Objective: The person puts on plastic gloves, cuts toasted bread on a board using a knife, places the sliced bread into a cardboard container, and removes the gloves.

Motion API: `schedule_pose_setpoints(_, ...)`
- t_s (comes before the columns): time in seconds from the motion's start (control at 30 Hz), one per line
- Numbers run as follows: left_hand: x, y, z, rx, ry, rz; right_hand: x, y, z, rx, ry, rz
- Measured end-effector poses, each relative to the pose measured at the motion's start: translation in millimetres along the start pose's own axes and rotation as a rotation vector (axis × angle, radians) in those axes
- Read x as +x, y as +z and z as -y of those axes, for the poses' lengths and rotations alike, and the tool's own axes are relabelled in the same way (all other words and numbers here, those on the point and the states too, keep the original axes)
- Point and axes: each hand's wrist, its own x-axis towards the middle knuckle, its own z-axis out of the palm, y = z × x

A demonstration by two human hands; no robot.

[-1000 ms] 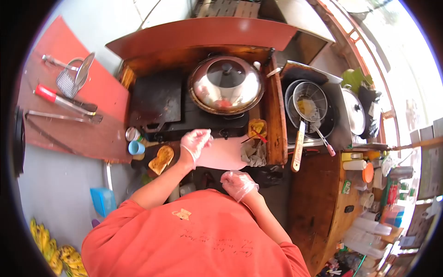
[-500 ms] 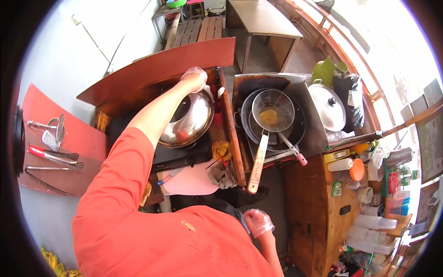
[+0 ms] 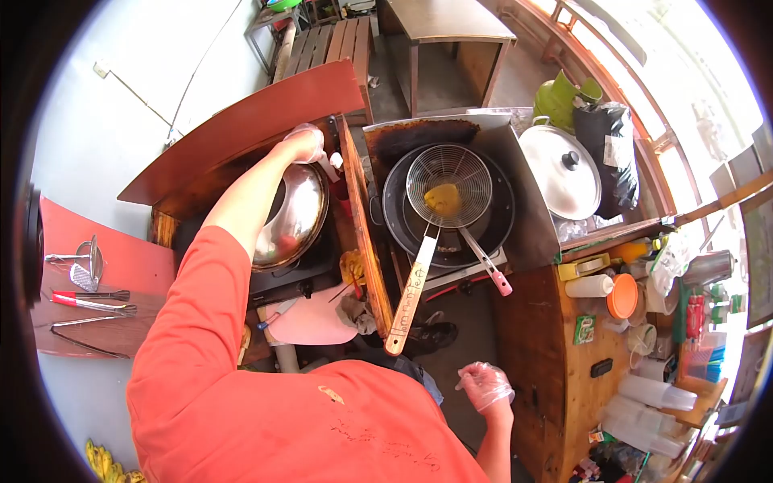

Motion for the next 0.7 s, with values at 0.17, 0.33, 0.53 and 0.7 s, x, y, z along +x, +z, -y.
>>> schedule_pose_setpoints(0.17, -3.0, -2.3, 6.8, -0.063, 0.065, -0.058, 7.6, -34.1, 10.8, 0.071, -0.006, 0.074)
schedule_pose_setpoints(0.33, -11.9, -31.5, 6.1, -0.133, 0.048, -0.158, 3.4, -47.2, 66.4, 0.184, -0.048, 0.206)
schedule_pose_setpoints(0.53, -66.6, -87.8, 1.4, -0.119, 0.046, -0.313, 16.1, -10.0, 152.0, 0.497, -0.378, 0.614)
schedule_pose_setpoints(0.7, -184.8, -156.5, -46.7, 0.145, 0.036, -0.55, 27.9, 59.2, 224.9, 0.368, -0.457, 0.706)
